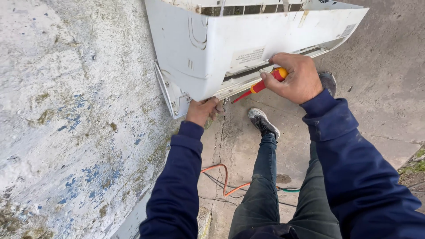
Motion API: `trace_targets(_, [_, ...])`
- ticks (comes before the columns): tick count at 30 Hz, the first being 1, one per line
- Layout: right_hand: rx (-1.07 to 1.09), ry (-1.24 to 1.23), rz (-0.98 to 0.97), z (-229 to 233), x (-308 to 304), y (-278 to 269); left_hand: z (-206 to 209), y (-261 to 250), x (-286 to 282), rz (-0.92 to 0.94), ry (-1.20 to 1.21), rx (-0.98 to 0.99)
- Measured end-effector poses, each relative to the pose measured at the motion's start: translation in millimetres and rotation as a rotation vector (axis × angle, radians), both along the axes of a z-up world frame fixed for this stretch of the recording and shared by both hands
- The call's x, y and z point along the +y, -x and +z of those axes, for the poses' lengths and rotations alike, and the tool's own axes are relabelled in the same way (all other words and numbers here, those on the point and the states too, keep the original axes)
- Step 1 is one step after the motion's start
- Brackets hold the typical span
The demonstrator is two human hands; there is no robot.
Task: The person removes a control panel from an outdoor air conditioning unit using a screwdriver. They then move the unit indoors and place it on a bucket, where they continue to use the screwdriver to manipulate the internal wiring and components.
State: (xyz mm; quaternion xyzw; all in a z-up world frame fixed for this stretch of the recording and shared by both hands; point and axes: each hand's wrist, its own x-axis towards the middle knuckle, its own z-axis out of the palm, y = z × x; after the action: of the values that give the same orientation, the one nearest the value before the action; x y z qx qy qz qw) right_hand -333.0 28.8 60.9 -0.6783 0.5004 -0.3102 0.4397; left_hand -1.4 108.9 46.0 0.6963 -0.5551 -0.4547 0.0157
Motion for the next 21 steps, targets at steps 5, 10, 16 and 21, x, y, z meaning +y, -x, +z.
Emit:
trace_targets(5, [0.017, 0.095, 0.029, -4.0, -21.1, -1.3, 14.6, -17.6, 26.1, 0.879, -0.154, 1.095])
trace_targets(10, [0.088, -0.017, 0.008, 0.1, -30.2, -5.7, -43.8, -48.0, 34.7, 0.739, 0.008, 0.811])
trace_targets(16, [0.061, 0.01, 0.004, 3.5, -33.6, -2.3, -52.1, -42.8, -15.6, 0.69, 0.01, 0.96])
trace_targets(21, [0.124, 0.026, 0.048, -5.1, -31.4, -3.2, -50.3, -42.1, -53.6, 0.654, 0.018, 1.074])
